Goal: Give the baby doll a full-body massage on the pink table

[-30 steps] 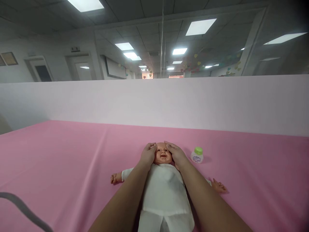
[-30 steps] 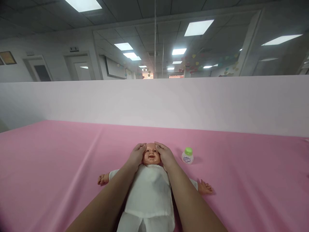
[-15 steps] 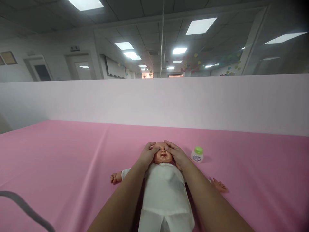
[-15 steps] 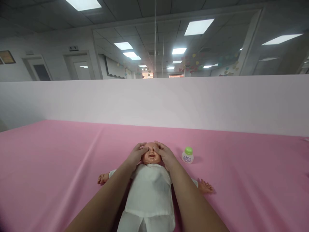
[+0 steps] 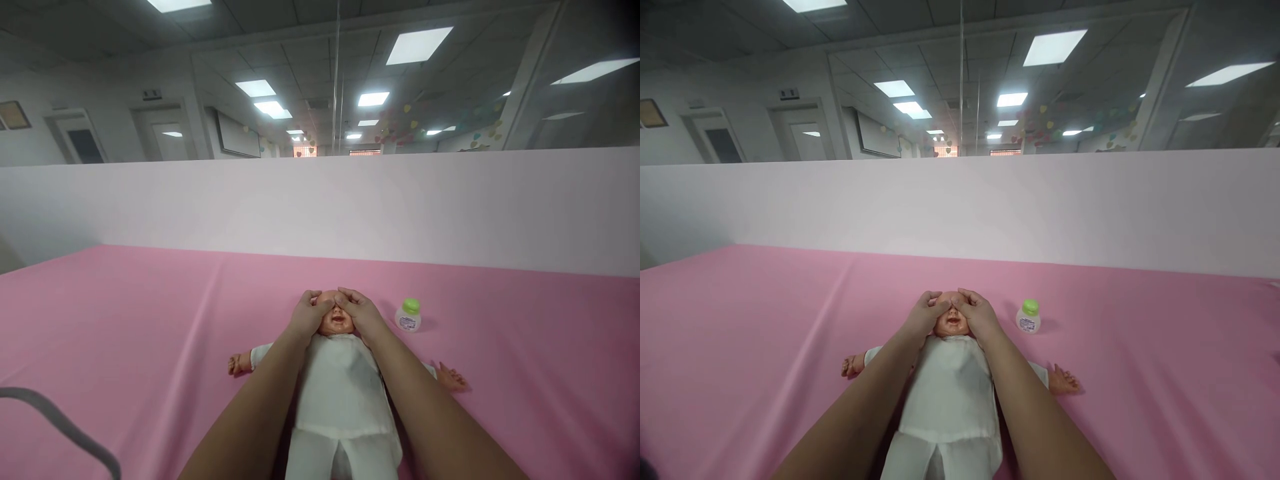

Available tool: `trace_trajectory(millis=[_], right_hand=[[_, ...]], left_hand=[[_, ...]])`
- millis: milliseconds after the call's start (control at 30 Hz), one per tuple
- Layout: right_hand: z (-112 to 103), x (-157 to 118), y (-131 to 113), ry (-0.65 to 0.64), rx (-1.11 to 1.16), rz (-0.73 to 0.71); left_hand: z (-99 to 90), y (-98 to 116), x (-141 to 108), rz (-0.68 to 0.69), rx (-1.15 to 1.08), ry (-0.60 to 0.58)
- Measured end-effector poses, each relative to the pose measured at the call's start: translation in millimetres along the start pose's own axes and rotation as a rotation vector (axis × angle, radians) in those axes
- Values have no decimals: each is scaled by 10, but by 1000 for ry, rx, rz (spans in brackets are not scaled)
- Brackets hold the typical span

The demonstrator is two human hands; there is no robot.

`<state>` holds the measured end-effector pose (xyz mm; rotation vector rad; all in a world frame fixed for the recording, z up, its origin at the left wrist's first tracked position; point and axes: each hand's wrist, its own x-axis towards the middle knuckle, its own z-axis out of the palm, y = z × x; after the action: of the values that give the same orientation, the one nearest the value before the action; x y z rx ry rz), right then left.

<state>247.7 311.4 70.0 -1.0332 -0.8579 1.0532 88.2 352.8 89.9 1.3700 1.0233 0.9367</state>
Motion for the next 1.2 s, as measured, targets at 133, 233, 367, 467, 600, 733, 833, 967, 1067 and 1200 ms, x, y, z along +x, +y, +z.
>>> trace_trajectory(millis=[133, 233, 367, 467, 600, 733, 833, 967, 1067, 1200], right_hand=[[-62, 25, 28, -19, 34, 29], [-102, 41, 43, -38, 49, 41], [-126, 40, 45, -58, 56, 41], [-151, 3, 6, -84, 59, 63], [-201, -59, -68, -121, 53, 86], [-222, -89, -102, -155, 61, 97], [-218, -100, -110, -166, 66, 109], [-222, -104, -116, -167, 41, 109], [-233, -85, -105, -137, -55, 58], [-227, -41, -80, -47, -220, -24]], left_hand=[[-22, -9, 13, -12, -51, -7], [-53, 11, 0, -69, -77, -10], [-90, 31, -20, -104, -98, -19], [-106, 27, -30, -116, -96, -28], [-120, -16, -25, -108, -128, -58], [-122, -73, 4, -46, -193, -67], [-116, -90, 18, -26, -176, -51], [-104, -85, 23, -14, -122, -26], [-100, -83, 24, 2, -79, -26], [-124, -53, -14, 45, 5, -19]])
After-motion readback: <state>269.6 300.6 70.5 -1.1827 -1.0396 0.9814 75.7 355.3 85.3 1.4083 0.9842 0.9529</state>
